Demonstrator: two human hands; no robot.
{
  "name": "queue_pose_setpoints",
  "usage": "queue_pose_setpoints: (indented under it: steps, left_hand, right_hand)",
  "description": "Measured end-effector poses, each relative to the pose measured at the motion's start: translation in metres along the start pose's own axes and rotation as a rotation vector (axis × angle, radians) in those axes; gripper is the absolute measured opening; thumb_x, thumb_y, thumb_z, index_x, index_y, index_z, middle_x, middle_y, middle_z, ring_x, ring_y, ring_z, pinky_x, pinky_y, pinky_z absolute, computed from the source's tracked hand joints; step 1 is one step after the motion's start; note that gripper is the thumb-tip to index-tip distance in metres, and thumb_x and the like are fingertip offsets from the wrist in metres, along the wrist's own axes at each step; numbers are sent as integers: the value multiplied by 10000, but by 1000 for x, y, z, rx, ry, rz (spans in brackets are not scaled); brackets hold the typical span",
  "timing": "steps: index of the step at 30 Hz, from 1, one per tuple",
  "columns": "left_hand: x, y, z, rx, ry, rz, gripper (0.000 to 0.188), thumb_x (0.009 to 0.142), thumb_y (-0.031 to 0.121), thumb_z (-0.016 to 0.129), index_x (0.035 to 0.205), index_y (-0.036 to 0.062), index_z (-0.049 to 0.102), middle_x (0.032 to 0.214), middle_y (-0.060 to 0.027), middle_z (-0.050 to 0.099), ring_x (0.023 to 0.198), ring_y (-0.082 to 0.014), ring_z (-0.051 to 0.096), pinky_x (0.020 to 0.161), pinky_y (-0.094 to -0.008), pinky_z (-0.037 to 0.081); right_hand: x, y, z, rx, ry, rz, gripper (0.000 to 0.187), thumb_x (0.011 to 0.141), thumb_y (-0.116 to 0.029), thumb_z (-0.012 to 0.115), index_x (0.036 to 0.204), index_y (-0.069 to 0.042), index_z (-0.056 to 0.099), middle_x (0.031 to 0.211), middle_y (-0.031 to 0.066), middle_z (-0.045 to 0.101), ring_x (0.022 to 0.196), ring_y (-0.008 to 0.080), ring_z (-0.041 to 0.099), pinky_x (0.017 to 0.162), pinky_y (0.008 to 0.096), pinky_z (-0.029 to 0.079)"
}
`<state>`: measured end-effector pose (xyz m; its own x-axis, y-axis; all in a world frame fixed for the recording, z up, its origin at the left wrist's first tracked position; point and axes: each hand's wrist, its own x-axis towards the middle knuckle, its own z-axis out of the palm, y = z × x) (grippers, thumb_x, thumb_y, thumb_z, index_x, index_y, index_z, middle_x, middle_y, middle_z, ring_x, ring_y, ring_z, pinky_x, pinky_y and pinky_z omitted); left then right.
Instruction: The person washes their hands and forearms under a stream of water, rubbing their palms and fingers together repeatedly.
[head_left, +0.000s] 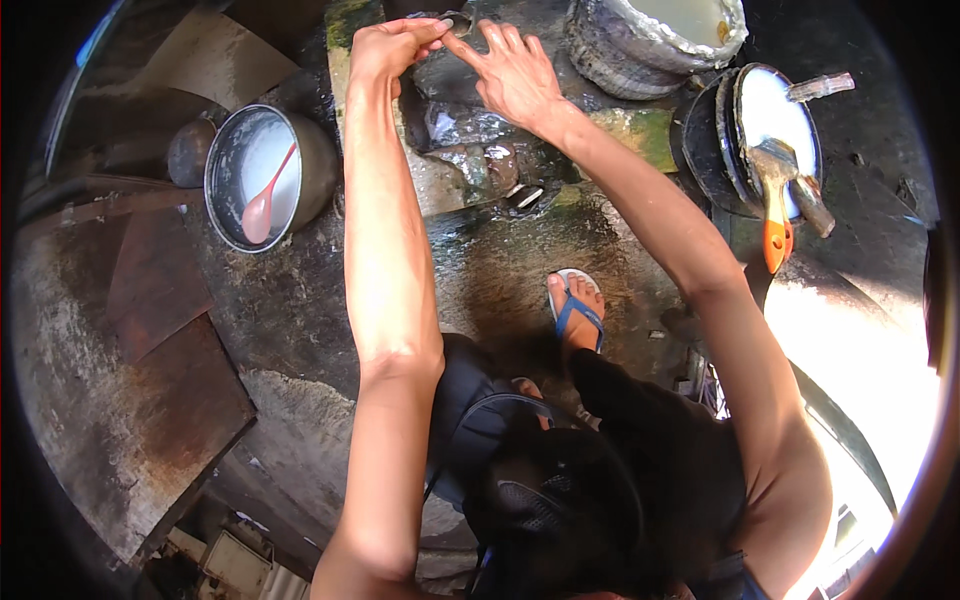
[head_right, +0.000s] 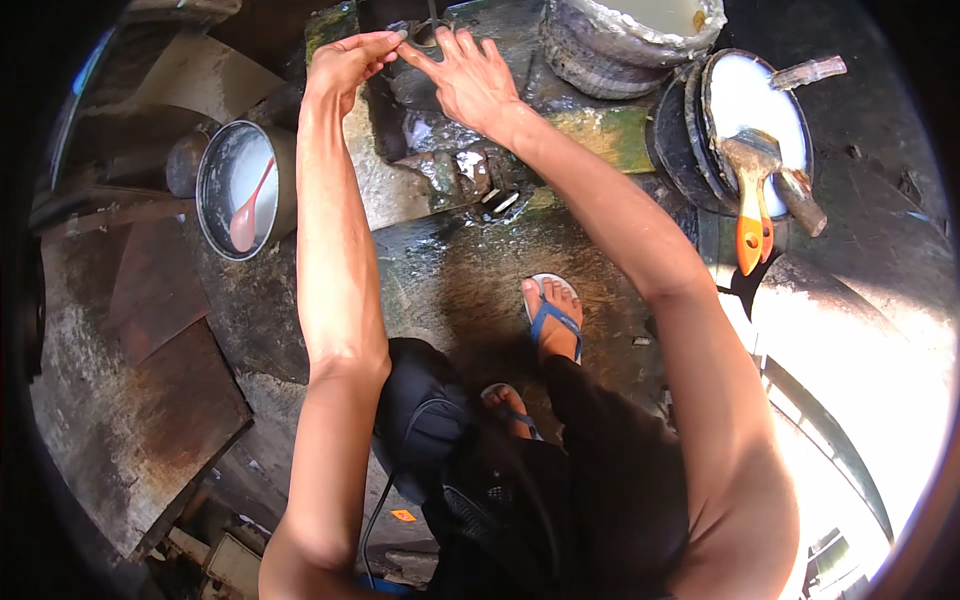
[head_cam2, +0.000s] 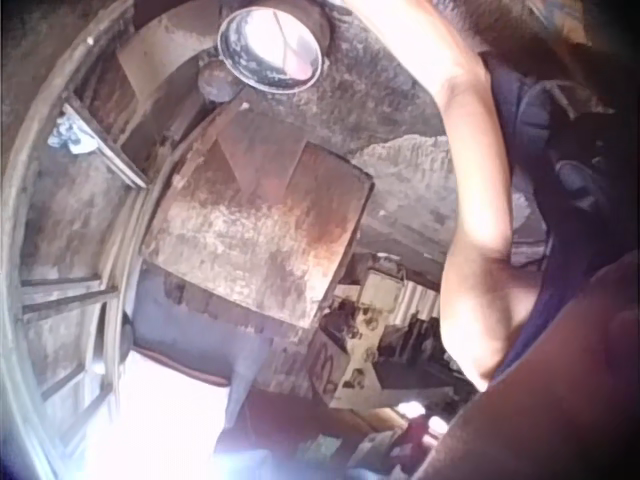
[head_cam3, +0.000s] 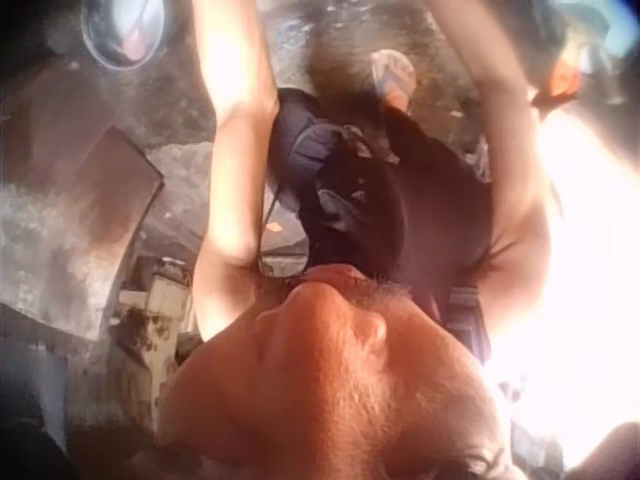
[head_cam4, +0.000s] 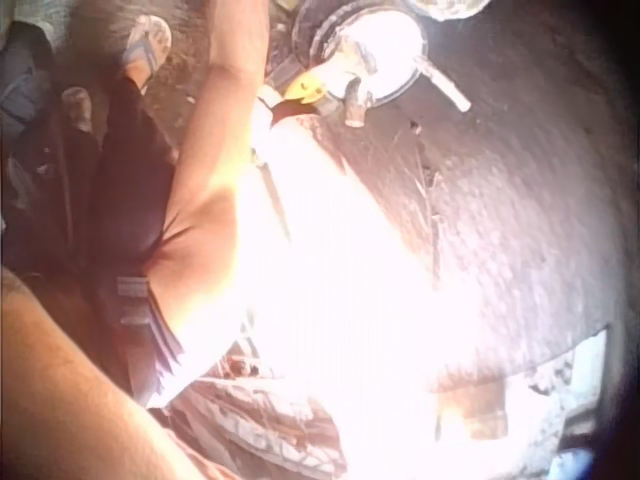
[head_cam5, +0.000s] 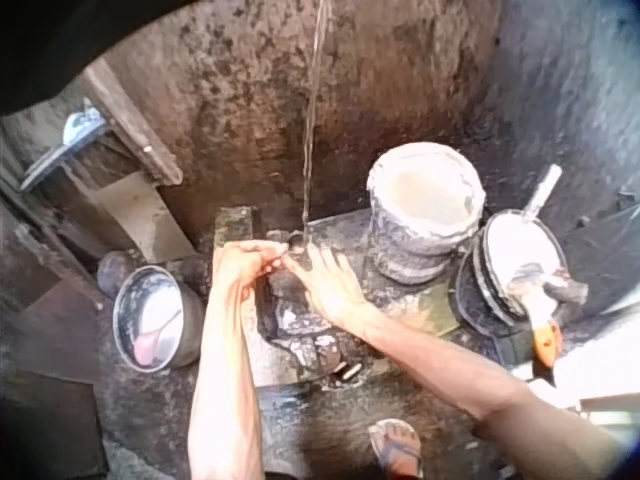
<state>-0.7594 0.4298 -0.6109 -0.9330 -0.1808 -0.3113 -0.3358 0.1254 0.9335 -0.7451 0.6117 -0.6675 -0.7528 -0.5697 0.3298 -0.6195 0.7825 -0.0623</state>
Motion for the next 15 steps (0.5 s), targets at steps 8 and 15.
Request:
queue_pose_setpoints:
  steps: [8, 15]
  left_hand:
    - [-50, -10, -39, -169, -103, -291, 158, 908, 157, 688, 908, 6, 641, 751, -14, 588, 656, -92, 541, 579, -220, 445]
    - [-90, 2, -44, -1369, -6, -82, 366, 1047, 297, 370, 762, 77, 437, 653, -20, 371, 626, -188, 356, 663, -348, 314]
  right_hand:
    - [-11, -32, -3, 79, -92, -231, 806, 844, -173, 627, 1527, -323, 226, 1459, 161, 396, 1282, 323, 457, 971, 470, 426]
    - [4, -3, 46, 1593, -285, 934, 589, 977, -191, 477, 1476, -4, 227, 1205, 245, 573, 1011, 320, 643, 862, 421, 569]
